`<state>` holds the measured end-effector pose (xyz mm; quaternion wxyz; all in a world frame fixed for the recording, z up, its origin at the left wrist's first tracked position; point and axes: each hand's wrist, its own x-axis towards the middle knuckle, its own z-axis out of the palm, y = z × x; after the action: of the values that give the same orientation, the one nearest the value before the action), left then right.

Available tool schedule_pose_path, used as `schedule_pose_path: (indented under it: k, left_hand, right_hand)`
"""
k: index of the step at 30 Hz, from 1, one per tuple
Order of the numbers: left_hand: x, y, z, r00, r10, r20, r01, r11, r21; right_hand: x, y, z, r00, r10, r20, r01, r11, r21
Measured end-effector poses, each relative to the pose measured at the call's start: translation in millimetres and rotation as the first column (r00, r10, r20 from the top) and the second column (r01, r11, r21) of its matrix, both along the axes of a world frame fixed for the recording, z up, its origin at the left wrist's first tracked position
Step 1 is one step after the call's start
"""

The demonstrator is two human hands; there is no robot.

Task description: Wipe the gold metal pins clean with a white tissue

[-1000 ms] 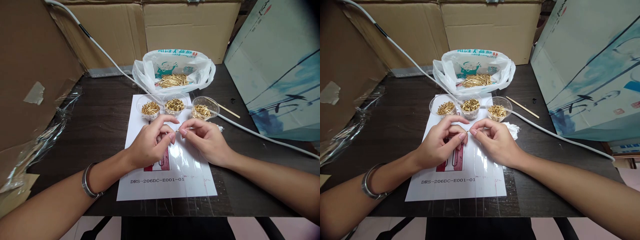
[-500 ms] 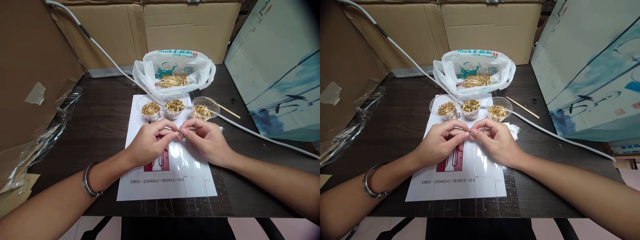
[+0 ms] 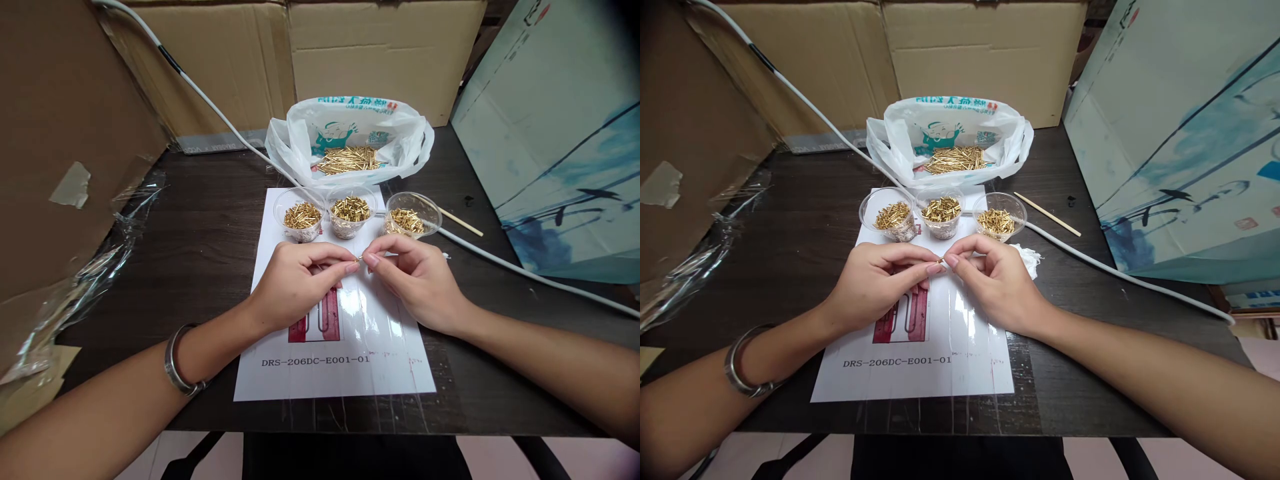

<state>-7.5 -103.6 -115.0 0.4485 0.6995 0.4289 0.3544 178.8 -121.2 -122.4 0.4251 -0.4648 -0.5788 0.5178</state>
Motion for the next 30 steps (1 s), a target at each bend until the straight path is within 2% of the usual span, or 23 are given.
schedule_pose_path:
  k: [19, 30]
  left_hand:
    - [-3.0, 0.5, 1.7, 0.994, -0.091, -0.054, 0.093, 0.995, 0.036]
    - [-3.6, 0.3, -0.1, 0.994, -0.108, -0.028, 0.108, 0.994, -0.011]
  right_hand:
    - [-1.1, 1.1, -0.5, 1.000, -0.019, -0.002, 0.019, 1.000, -0.006]
    - [-0.8, 0.9, 0.5, 1.000, -0.013, -0.010, 0.013, 1.000, 0.001]
